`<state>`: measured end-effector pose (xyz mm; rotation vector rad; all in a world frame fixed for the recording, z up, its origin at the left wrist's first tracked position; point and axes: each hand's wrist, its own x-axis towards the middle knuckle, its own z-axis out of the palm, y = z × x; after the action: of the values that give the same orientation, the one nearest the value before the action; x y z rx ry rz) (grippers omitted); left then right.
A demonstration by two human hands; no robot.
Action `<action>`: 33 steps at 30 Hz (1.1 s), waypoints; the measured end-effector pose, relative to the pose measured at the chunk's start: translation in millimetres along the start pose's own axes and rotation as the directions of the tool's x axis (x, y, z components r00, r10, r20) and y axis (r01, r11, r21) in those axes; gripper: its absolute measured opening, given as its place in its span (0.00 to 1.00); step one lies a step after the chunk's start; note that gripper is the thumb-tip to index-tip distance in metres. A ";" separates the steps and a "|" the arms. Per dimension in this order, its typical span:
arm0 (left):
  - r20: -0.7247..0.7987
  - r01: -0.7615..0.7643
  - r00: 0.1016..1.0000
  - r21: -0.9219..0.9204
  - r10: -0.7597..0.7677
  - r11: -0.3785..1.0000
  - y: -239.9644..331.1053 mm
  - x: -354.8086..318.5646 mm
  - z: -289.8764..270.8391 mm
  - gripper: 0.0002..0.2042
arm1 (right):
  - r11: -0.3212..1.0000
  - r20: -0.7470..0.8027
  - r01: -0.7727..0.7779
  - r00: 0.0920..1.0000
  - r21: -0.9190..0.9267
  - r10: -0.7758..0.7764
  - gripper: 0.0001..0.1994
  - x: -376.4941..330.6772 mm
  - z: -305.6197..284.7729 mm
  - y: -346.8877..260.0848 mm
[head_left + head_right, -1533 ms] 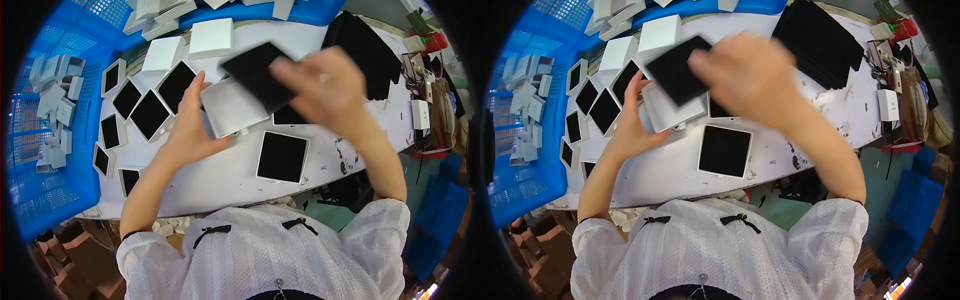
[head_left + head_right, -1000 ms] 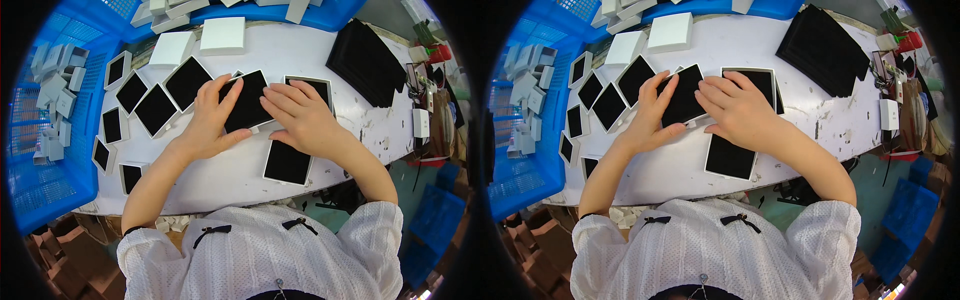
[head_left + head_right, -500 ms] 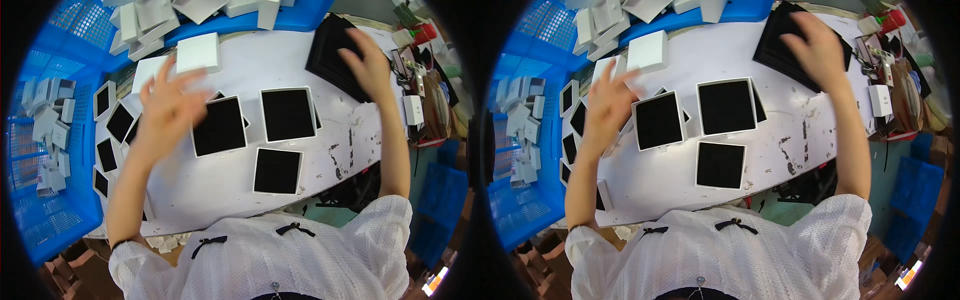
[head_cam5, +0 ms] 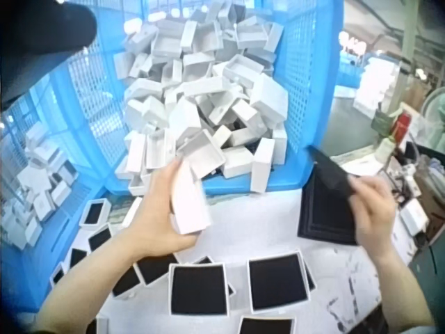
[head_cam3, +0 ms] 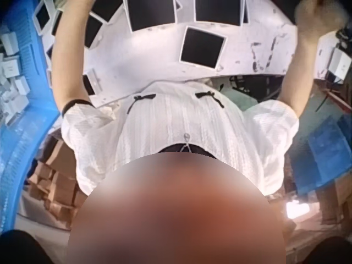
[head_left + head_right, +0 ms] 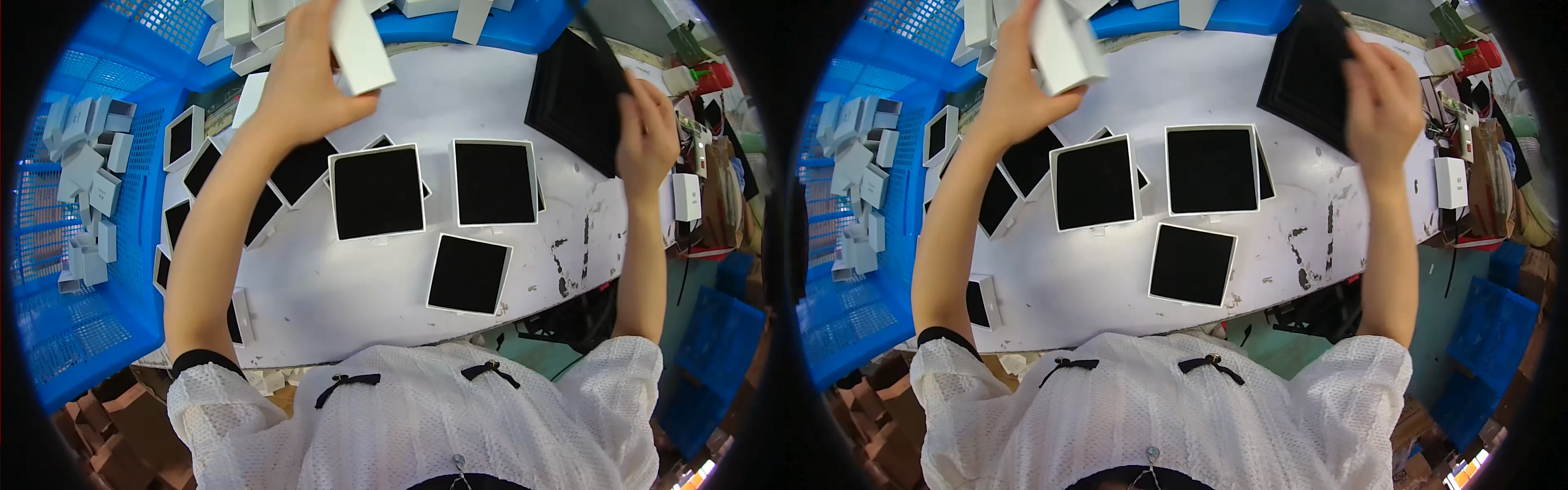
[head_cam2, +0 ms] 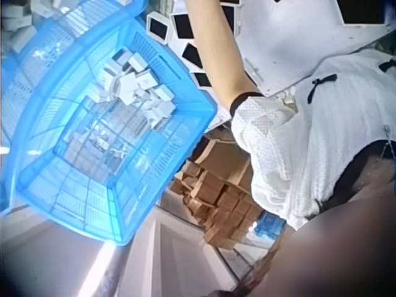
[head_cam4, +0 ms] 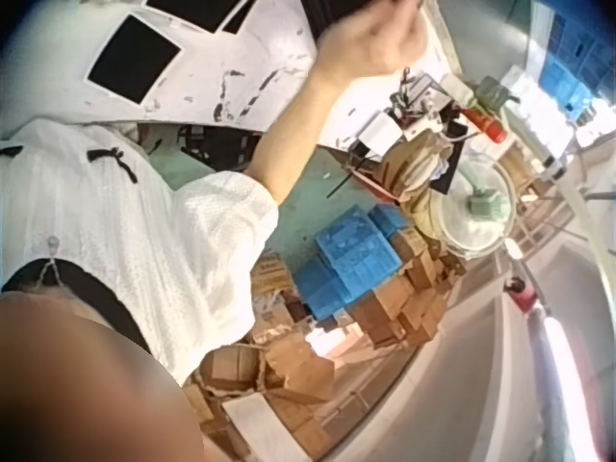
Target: Packaging products into small white boxes with black foam inserts.
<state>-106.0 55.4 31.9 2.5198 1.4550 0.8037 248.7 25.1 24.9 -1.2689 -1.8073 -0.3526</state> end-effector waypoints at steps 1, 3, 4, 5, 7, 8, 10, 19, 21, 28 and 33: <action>-0.019 0.038 0.999 -0.345 -0.047 0.938 9.7 -10.3 2.9 0.52 | 0.972 -0.064 0.211 0.977 0.106 -0.205 0.14 1.6 6.0 -30.7; 0.054 0.087 0.996 -0.708 -0.070 0.701 27.0 -25.1 6.8 0.51 | 0.851 -0.067 0.511 0.859 0.118 -0.507 0.16 4.4 17.5 -76.4; 0.029 0.047 0.999 -0.733 -0.038 0.679 34.2 -30.5 11.1 0.51 | 0.822 -0.060 0.560 0.828 0.104 -0.557 0.14 2.0 24.0 -95.3; 0.003 0.008 1.000 -0.756 -0.008 0.655 38.3 -34.6 14.7 0.51 | 0.802 -0.004 0.577 0.812 0.154 -0.584 0.13 0.8 28.1 -104.2; 0.043 0.028 0.999 -0.776 0.008 0.630 45.6 -43.1 13.9 0.52 | 0.774 0.011 0.580 0.799 0.254 -0.601 0.15 -1.3 32.3 -117.1; 0.058 0.051 0.998 -0.763 -0.010 0.644 45.3 -45.9 14.5 0.52 | 0.789 0.030 0.547 0.816 0.280 -0.577 0.16 -2.2 31.9 -124.5; 0.067 0.071 0.997 -0.744 -0.031 0.664 42.5 -53.0 12.5 0.52 | 0.797 0.040 0.519 0.830 0.309 -0.556 0.18 -0.5 30.2 -131.0; 0.092 0.161 0.981 -0.877 -0.171 0.453 32.7 -46.9 -6.5 0.53 | 0.865 0.272 0.320 0.856 0.386 -0.439 0.29 18.6 35.7 -102.8; 0.080 0.156 0.981 -0.865 -0.176 0.476 22.7 -38.7 -3.2 0.52 | 0.875 0.234 0.325 0.876 0.360 -0.422 0.28 20.6 44.2 -87.8; 0.269 0.230 0.942 -0.087 -0.199 0.969 -32.0 -16.9 33.8 0.60 | 0.969 0.634 0.248 0.752 -0.021 -0.179 0.24 7.4 74.2 -54.6; 0.263 -0.401 0.903 0.227 0.341 0.888 -26.8 -3.4 38.6 0.44 | 0.996 0.782 0.011 0.619 0.090 -0.077 0.28 8.1 77.1 -40.6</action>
<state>-108.5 72.7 -11.9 3.0429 1.0901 0.3625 174.9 62.5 -3.5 -1.4432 -2.5591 0.3327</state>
